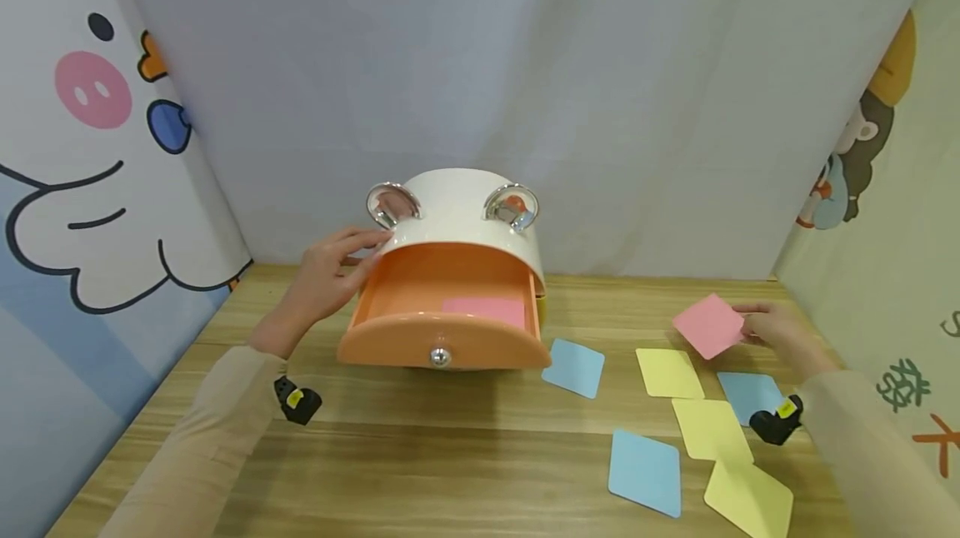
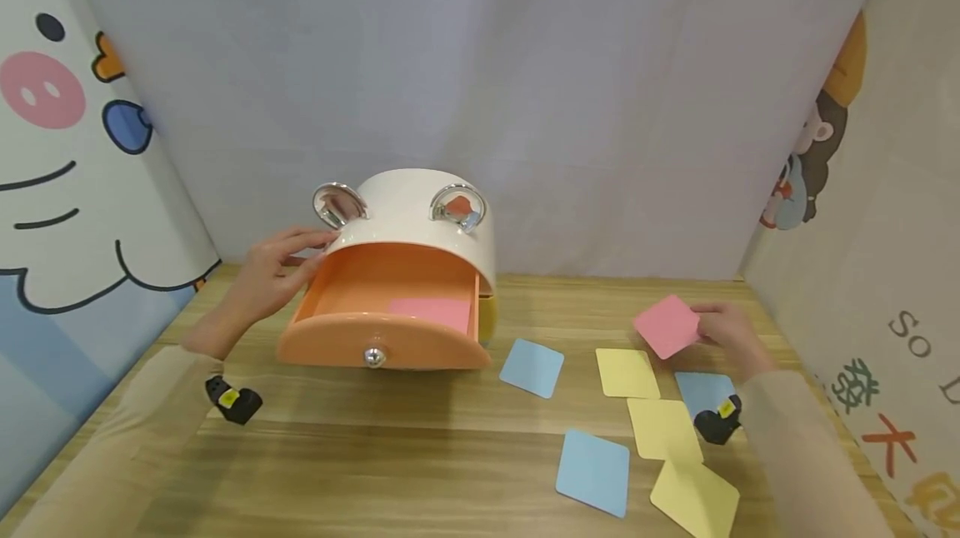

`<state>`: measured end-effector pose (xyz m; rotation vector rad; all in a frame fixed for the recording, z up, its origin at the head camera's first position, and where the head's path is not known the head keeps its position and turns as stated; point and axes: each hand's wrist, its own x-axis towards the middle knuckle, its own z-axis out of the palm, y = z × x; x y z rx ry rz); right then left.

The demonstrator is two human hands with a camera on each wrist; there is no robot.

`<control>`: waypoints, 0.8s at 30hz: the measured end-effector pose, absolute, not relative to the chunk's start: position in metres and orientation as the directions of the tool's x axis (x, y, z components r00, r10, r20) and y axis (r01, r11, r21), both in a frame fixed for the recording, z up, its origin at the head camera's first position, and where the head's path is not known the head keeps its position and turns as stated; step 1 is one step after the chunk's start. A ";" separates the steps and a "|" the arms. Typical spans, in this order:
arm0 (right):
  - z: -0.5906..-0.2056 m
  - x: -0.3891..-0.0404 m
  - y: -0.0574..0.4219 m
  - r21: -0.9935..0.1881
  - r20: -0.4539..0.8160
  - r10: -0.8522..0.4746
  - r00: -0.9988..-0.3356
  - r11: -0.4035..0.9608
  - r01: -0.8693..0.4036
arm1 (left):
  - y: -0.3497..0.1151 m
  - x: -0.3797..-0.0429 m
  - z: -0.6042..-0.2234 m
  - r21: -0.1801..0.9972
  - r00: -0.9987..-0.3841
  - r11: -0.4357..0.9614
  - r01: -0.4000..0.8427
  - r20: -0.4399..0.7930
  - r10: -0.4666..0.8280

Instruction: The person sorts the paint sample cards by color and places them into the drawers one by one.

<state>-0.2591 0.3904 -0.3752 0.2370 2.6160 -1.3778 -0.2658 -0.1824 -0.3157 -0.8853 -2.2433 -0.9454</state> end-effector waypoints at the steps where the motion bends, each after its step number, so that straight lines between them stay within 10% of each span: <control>1: -0.372 -0.260 0.390 -0.799 -0.225 0.047 -0.973 0.562 0.212 | -0.183 -0.266 -0.315 0.408 -0.639 0.540 0.737 0.682 0.356; 24: -0.260 -0.263 0.308 -0.860 -0.120 -0.193 -0.974 0.510 0.005 | -0.184 -0.264 -0.313 0.416 -0.660 0.554 0.721 0.657 0.365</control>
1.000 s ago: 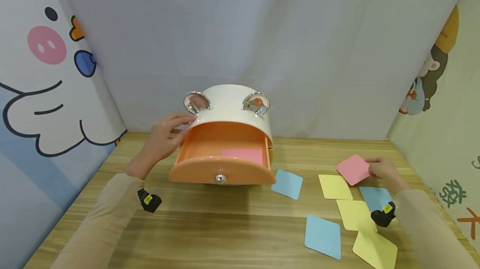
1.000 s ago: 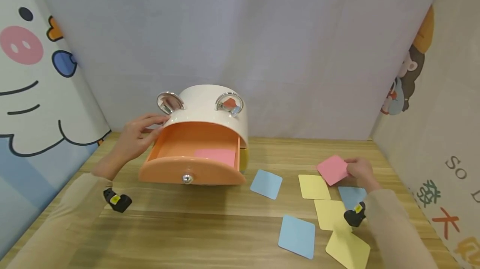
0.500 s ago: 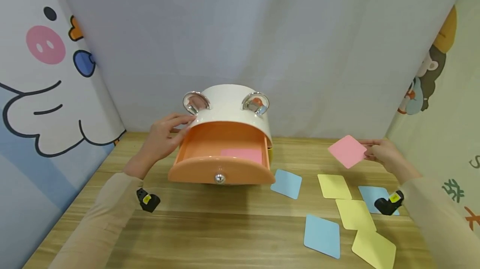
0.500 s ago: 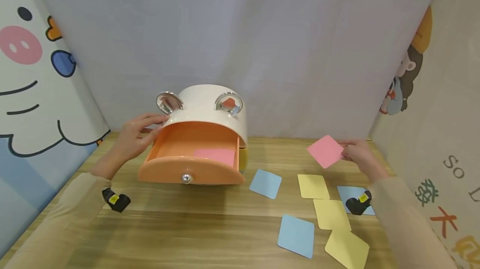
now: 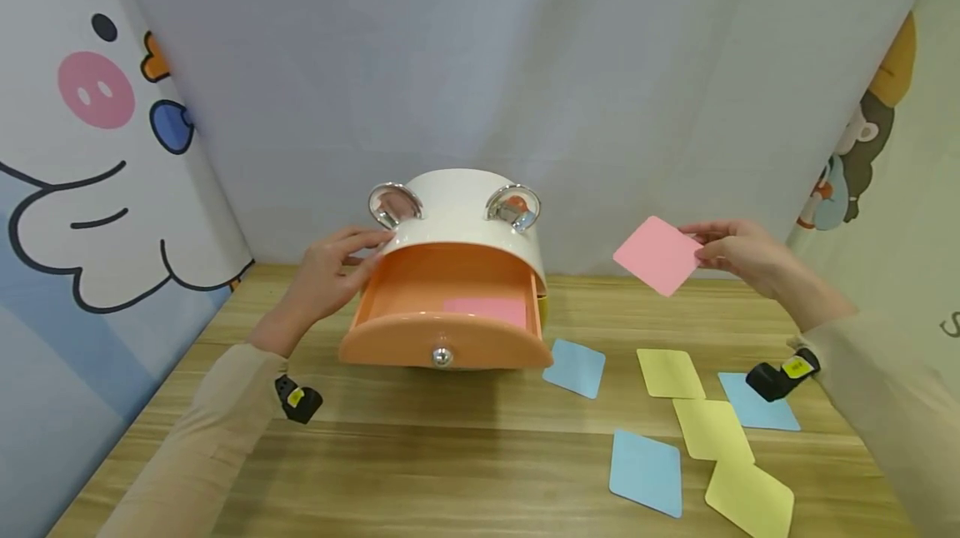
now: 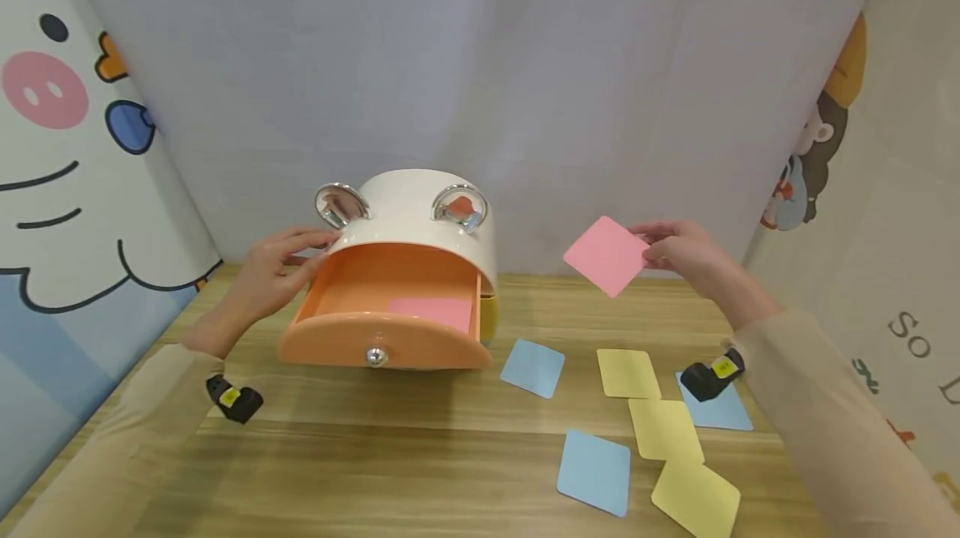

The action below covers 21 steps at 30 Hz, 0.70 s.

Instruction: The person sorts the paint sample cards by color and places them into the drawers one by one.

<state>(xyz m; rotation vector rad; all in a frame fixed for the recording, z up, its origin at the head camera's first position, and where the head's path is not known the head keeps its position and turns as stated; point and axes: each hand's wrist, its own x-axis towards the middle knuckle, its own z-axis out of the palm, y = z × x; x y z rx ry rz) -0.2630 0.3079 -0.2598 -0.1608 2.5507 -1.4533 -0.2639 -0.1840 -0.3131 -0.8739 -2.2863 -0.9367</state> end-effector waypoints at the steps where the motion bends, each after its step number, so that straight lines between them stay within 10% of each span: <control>1: -0.254 -0.263 0.303 -0.867 -0.115 -0.208 -0.971 0.498 -0.005 | -0.184 -0.264 -0.313 0.418 -0.660 0.552 0.721 0.657 0.364; 21: -0.200 -0.251 0.182 -0.946 0.007 -0.394 -0.919 0.296 -0.134 | -0.184 -0.264 -0.312 0.508 -0.705 0.510 0.694 0.621 0.342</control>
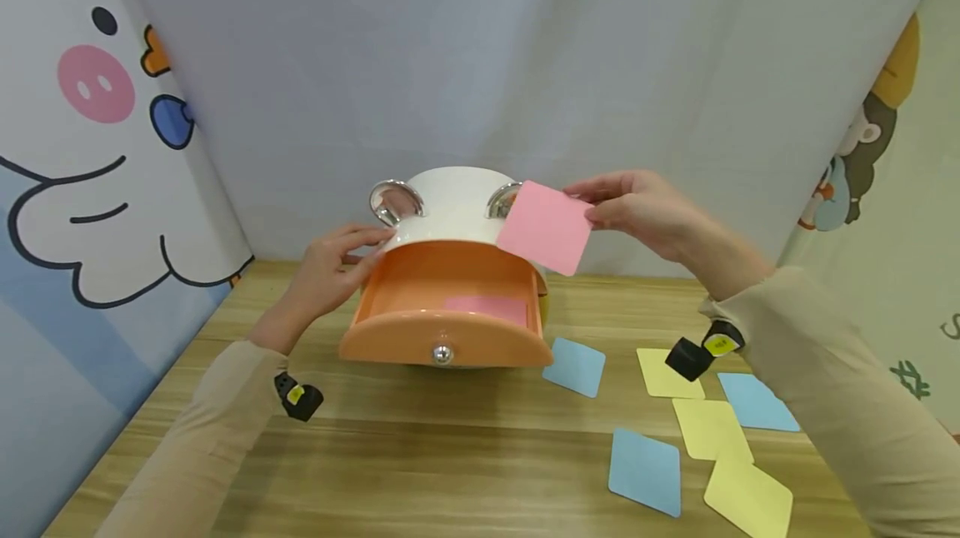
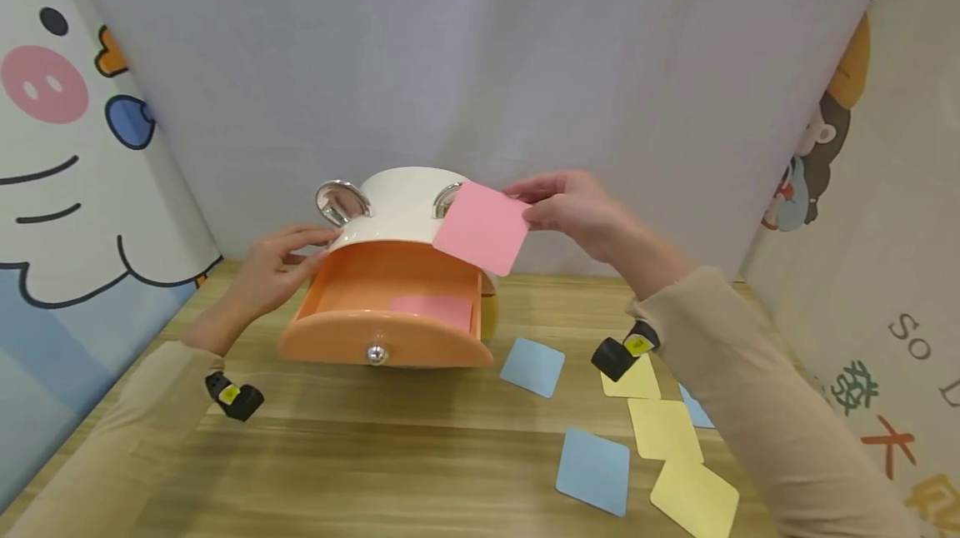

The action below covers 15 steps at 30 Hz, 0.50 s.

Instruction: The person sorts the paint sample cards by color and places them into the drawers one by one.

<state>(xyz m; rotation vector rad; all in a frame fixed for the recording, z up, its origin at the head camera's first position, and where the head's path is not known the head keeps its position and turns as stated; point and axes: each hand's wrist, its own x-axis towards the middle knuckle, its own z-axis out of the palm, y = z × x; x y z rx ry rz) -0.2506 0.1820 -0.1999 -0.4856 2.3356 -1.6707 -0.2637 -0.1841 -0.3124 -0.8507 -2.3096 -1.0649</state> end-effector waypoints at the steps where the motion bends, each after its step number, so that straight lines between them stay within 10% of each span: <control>1: -0.199 -0.250 0.177 -0.945 0.009 -0.398 -0.917 0.298 -0.138 | -0.184 -0.264 -0.312 0.507 -0.705 0.511 0.694 0.620 0.343; 15: -0.209 -0.247 0.108 -0.936 0.041 -0.366 -0.930 0.311 -0.163 | -0.183 -0.265 -0.312 0.489 -0.701 0.528 0.694 0.627 0.341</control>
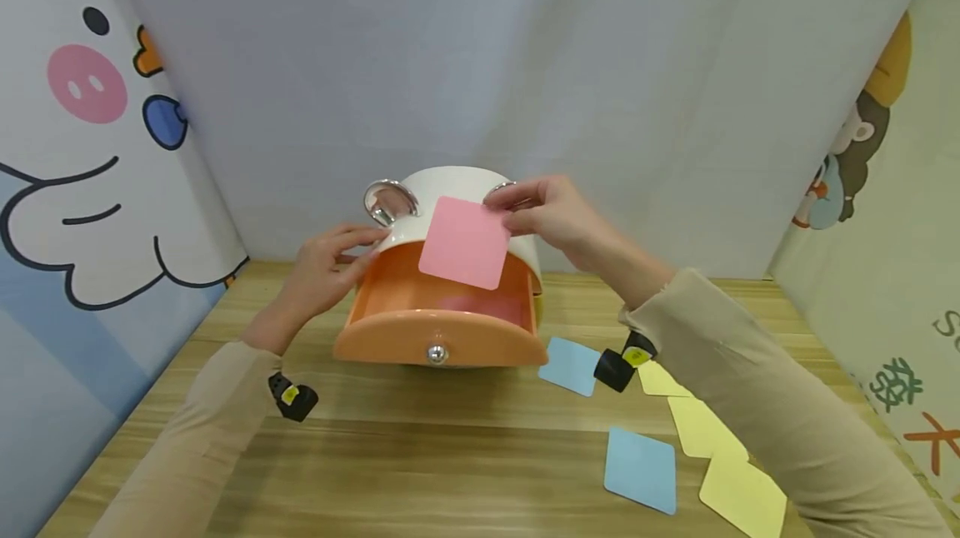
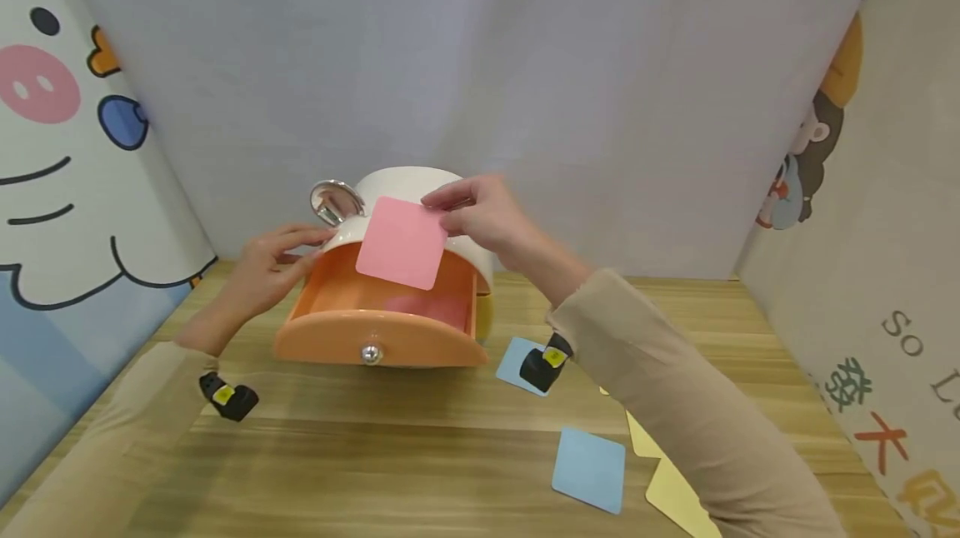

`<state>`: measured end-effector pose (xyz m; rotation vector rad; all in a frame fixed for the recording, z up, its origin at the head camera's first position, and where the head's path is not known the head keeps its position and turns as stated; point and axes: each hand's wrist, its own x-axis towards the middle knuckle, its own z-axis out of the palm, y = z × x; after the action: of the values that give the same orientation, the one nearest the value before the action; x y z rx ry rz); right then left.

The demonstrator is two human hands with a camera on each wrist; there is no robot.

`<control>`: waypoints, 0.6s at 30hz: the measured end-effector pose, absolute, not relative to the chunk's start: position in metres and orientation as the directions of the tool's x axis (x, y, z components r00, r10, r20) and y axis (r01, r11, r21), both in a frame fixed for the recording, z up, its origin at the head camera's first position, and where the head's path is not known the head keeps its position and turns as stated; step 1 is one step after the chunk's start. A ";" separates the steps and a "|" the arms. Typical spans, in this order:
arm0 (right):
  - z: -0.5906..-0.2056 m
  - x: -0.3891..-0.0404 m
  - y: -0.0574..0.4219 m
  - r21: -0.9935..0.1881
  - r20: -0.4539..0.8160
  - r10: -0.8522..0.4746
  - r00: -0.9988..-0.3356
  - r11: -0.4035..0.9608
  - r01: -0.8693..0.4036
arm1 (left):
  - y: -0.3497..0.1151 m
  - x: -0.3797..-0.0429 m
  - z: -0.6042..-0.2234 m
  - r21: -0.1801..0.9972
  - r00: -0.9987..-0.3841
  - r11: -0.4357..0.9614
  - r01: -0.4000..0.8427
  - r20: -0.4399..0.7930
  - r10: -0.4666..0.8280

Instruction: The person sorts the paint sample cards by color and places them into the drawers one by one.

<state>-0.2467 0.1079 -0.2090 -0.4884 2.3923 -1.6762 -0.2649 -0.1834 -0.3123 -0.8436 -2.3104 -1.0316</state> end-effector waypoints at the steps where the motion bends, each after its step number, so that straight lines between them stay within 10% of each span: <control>1: -0.211 -0.247 0.104 -0.934 0.042 -0.360 -0.932 0.316 -0.165 | -0.183 -0.266 -0.312 0.487 -0.699 0.528 0.696 0.628 0.343; 18: -0.239 -0.242 0.053 -0.886 0.119 -0.450 -0.885 0.355 -0.299 | -0.186 -0.267 -0.313 0.499 -0.712 0.527 0.688 0.605 0.356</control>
<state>-0.2421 0.0532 -0.2391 -0.6857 2.4632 -1.5629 -0.2670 -0.1865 -0.3131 -0.8530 -2.3374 -1.0383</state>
